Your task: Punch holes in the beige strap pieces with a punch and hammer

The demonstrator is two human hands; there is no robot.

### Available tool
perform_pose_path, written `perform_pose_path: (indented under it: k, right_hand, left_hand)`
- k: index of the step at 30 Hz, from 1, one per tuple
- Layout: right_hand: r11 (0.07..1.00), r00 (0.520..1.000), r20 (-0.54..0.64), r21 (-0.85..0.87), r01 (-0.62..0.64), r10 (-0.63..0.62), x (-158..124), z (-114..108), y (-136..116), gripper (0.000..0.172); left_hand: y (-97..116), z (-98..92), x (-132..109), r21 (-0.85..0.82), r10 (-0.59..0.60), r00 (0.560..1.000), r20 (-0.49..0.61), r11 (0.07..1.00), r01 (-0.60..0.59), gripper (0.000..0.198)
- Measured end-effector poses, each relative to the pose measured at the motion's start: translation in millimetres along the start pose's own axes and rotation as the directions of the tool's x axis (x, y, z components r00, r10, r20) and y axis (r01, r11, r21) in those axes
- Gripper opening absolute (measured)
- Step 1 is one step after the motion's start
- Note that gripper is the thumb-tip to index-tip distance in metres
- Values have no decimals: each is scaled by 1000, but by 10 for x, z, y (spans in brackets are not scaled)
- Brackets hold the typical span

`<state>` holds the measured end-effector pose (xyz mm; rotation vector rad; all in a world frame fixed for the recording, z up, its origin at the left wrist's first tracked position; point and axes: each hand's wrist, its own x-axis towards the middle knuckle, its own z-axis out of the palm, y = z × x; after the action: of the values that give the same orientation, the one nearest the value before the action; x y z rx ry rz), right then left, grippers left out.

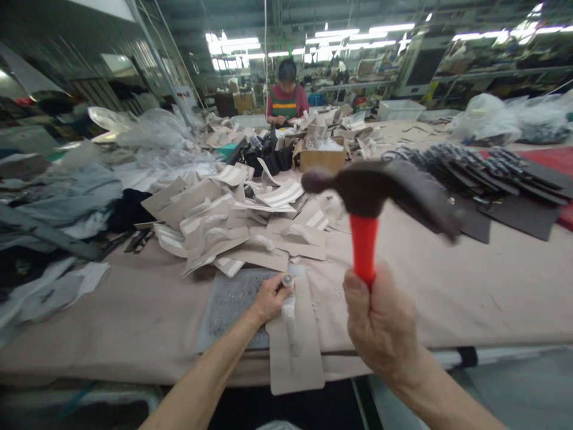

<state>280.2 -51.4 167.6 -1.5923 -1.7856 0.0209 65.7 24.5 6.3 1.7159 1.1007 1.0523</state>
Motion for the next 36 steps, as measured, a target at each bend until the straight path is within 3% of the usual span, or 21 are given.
perform_pose_path:
  k: [1, 2, 5, 8, 13, 14, 16, 18, 19, 20, 22, 24, 26, 29, 31, 34, 36]
  right_hand:
    - [999, 996, 80, -17, 33, -32, -101, 95, 59, 41]
    - [996, 969, 234, -34, 84, -74, -204, 197, 136, 41]
    - [982, 844, 535, -147, 117, -20, -420, 414, 387, 36]
    - [963, 800, 596, -252, 101, 72, -458, 447, 589, 29]
    - [934, 719, 646, -357, -13, 257, -480, 578, 938, 27]
    - [917, 719, 634, -398, -11, 284, -501, 638, 991, 26]
    - [889, 788, 565, -455, 53, 243, -542, 755, 1018, 23]
    - [890, 873, 485, -415, 186, 44, -568, 840, 908, 34]
    - [893, 877, 472, -349, 284, -94, -571, 867, 804, 43]
    - [884, 843, 483, -253, 393, -237, -569, 887, 679, 50]
    - [812, 697, 544, -47, 582, -468, -552, 915, 406, 56]
    - [728, 555, 610, 55, 683, -566, -529, 947, 171, 47]
    - [680, 498, 651, 38, 732, -573, -506, 990, 17, 33]
    - [651, 525, 651, -63, 757, -548, -461, 1049, -87, 25]
    - [689, 604, 631, -147, 709, -487, -420, 1067, -119, 20]
    - [827, 719, 624, -199, 526, -307, -375, 1079, -157, 19]
    - [920, 775, 613, -194, 339, -156, -387, 1106, -184, 20]
  left_hand:
    - [-7, 3, 0, -1, -7, 1000, 0, 1000, 7, 11]
    - [-16, 7, -1, -1, -16, 1000, -1, 1000, 16, 11]
    - [-37, 18, -6, 7, -25, 1000, 3, 1000, 25, 17]
    - [-33, 20, -12, 2, 4, 1000, 1, 1000, -4, 24]
    - [9, 16, -6, -23, 8, 1000, -15, 1000, -8, 11]
    - [15, 16, -3, -36, 1, 1000, -14, 999, -1, 10]
    - [21, 17, -1, -69, -16, 1000, -15, 997, 15, 7]
    - [16, 21, -2, -105, -32, 999, -18, 994, 30, 6]
    - [8, 26, -3, -124, -39, 999, -21, 992, 36, 7]
    - [-3, 33, -2, -145, -47, 999, -28, 989, 42, 9]
    - [-34, 54, 9, -202, -77, 996, -46, 977, 66, 14]
    - [-65, 77, 40, -287, -148, 986, -75, 950, 121, 16]
    - [-72, 72, 91, -390, -255, 959, -128, 902, 188, 19]
    - [33, -62, 176, -538, -360, 895, -265, 825, 172, 26]
    - [196, -250, 212, -581, -337, 860, -384, 812, 58, 30]
    - [479, -559, 208, -506, -199, 831, -520, 855, -111, 32]
    - [586, -669, 166, -463, -138, 848, -512, 875, -137, 32]
